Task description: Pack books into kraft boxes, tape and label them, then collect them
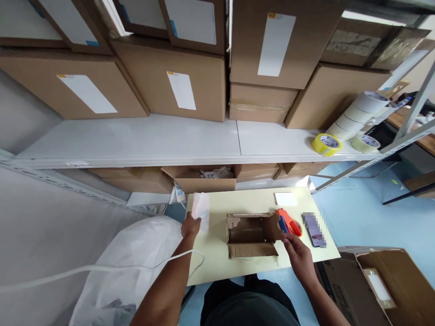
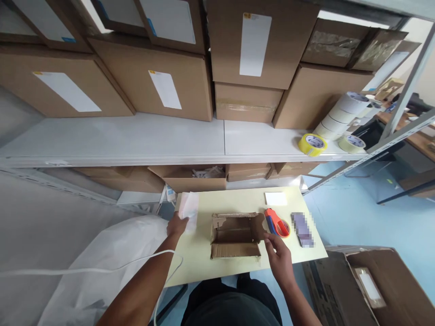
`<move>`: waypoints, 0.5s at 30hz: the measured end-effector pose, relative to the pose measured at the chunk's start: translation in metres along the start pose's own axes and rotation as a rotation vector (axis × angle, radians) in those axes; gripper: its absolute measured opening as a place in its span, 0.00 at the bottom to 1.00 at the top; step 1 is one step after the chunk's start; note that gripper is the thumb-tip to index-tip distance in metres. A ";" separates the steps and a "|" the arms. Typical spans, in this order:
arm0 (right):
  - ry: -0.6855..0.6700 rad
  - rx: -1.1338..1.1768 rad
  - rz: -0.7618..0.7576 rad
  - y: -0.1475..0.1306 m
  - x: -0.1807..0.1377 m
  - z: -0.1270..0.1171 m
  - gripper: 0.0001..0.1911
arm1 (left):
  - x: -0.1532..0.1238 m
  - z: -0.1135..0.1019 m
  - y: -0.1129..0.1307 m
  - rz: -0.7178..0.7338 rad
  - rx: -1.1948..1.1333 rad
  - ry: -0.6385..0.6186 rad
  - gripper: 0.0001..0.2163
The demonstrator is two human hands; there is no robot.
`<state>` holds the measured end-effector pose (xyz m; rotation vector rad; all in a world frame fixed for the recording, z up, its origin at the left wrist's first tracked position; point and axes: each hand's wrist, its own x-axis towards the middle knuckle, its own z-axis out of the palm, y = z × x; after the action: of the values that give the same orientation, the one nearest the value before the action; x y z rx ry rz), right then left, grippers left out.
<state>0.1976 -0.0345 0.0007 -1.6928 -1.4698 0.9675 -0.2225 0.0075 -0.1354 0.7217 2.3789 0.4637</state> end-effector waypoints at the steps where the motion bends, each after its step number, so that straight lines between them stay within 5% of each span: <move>1: 0.012 -0.001 -0.004 0.001 0.003 -0.001 0.25 | -0.005 -0.001 0.000 0.016 -0.045 0.000 0.22; 11: 0.056 0.063 -0.096 0.023 0.025 -0.002 0.19 | -0.090 -0.065 0.023 0.349 -0.719 -0.040 0.30; 15: 0.063 0.066 -0.158 0.029 0.028 0.002 0.18 | -0.135 -0.068 0.055 0.600 -0.263 -0.264 0.23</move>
<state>0.2122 -0.0107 -0.0275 -1.5215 -1.4895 0.8605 -0.1545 -0.0393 0.0021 1.2814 1.7856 0.8494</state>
